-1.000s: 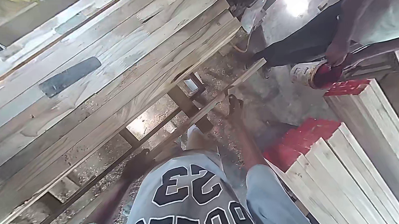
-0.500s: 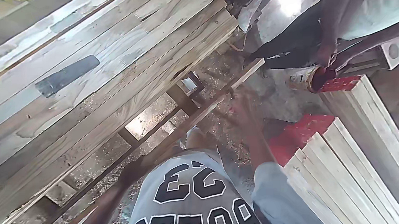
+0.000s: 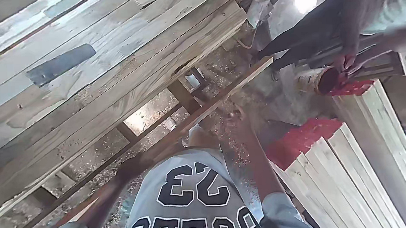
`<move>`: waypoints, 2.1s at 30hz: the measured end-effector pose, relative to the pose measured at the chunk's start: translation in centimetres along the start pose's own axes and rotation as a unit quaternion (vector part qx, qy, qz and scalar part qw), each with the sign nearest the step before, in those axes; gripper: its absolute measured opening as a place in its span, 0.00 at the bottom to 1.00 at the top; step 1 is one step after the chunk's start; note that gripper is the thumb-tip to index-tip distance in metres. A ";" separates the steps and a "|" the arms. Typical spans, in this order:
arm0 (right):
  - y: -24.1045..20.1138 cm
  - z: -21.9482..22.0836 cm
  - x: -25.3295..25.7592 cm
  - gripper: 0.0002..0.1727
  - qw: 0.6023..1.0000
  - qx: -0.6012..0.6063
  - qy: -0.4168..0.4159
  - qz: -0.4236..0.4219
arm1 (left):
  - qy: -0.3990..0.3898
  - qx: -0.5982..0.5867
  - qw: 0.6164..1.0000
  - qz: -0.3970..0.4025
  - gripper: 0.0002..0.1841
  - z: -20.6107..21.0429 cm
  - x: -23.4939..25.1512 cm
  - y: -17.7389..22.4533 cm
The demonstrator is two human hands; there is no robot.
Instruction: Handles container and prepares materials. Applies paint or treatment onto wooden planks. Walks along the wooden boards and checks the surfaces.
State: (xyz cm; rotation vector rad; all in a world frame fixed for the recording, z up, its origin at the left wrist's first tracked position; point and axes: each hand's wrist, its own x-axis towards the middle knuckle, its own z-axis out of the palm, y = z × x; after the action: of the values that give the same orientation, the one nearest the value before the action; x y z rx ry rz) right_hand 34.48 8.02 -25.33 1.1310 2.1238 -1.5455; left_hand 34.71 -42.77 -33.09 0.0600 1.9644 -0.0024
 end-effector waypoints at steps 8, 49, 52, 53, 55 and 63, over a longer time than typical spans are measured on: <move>3.7 2.0 5.4 0.28 0.946 -0.197 0.119 -0.228 | 0.034 -0.012 0.999 -0.028 0.44 0.8 -0.3 0.8; 1.9 6.1 2.0 0.43 0.921 -0.373 0.084 -0.075 | 0.064 0.031 0.997 0.010 0.44 1.5 -0.9 0.0; 5.1 5.6 0.7 0.48 0.891 -0.451 0.055 -0.017 | 0.068 0.009 0.998 0.005 0.46 1.3 -1.1 0.3; 5.7 5.2 -0.2 0.47 0.890 -0.452 0.061 -0.008 | 0.075 0.006 0.997 0.005 0.47 1.5 -1.2 0.4; 5.6 3.9 -1.4 0.41 0.902 -0.421 0.095 -0.020 | 0.099 0.005 0.995 0.001 0.46 2.4 -1.3 0.4; -6.8 2.6 2.6 0.21 0.919 -0.383 0.051 0.079 | 0.112 0.002 0.994 -0.014 0.38 4.3 -0.8 1.3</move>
State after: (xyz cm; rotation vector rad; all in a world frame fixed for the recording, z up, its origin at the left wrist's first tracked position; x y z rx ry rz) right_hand 27.30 6.02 -23.35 1.0470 2.2927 -0.4801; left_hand 39.05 -41.63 -33.99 0.0366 2.1890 -0.0178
